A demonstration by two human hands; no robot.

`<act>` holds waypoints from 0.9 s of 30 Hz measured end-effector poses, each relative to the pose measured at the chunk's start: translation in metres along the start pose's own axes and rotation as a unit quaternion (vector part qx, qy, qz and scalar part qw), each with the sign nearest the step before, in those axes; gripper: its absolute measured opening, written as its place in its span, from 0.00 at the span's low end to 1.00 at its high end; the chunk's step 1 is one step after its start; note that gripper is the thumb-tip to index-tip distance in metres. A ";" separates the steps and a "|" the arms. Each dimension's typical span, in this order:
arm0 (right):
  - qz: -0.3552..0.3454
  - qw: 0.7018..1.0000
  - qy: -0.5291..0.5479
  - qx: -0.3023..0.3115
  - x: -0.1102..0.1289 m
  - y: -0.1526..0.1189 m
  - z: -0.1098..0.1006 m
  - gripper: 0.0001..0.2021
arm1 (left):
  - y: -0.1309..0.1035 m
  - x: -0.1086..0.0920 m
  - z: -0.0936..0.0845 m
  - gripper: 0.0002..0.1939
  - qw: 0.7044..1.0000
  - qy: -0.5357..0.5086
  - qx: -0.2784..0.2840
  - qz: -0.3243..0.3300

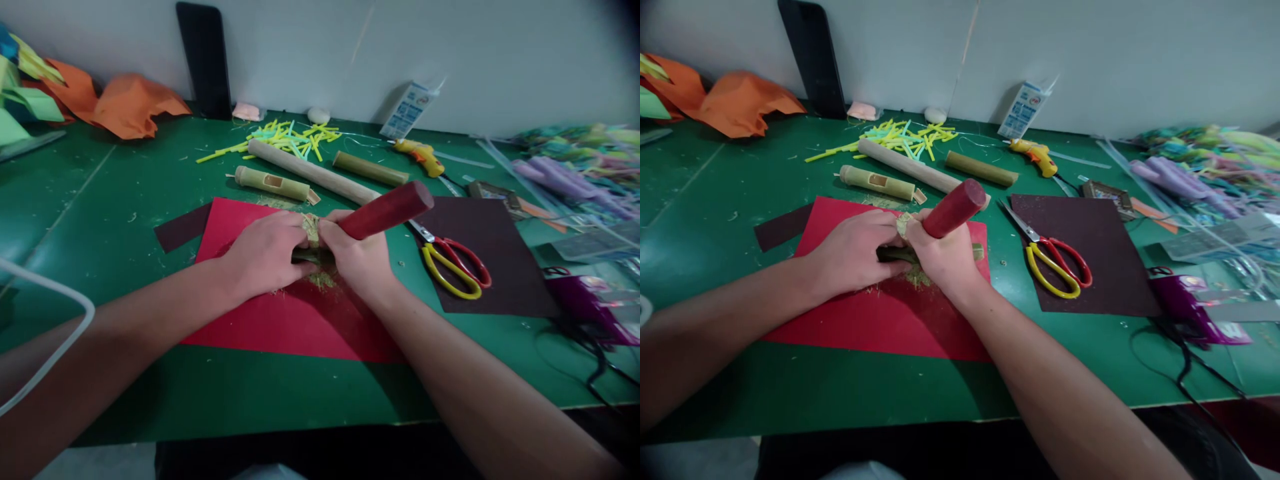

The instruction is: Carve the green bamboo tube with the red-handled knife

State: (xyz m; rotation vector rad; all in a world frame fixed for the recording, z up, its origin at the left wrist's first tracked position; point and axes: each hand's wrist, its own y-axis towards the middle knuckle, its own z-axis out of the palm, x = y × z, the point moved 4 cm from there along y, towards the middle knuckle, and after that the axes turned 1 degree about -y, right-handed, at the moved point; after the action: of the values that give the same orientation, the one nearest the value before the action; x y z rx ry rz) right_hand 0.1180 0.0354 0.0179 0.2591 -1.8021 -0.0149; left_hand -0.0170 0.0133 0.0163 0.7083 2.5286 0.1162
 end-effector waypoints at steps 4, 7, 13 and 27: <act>-0.005 0.999 -0.021 0.035 0.003 -0.002 0.001 0.12 | -0.001 0.000 0.000 0.06 1.000 -0.025 0.003 0.016; 0.010 0.998 -0.014 0.062 0.003 -0.003 -0.001 0.11 | -0.002 -0.001 0.001 0.08 1.000 -0.012 0.014 0.012; 0.022 1.000 0.012 0.009 0.000 -0.002 -0.004 0.12 | -0.001 -0.001 0.001 0.09 1.000 0.013 0.016 -0.006; 0.000 1.000 -0.016 -0.010 -0.002 -0.001 -0.001 0.11 | -0.002 -0.002 0.000 0.06 1.000 0.005 -0.010 0.023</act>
State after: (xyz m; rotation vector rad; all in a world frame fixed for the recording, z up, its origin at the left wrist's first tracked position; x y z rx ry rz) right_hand 0.1199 0.0353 0.0163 0.2461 -1.8332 -0.0361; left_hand -0.0161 0.0103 0.0166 0.7603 2.5171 0.1595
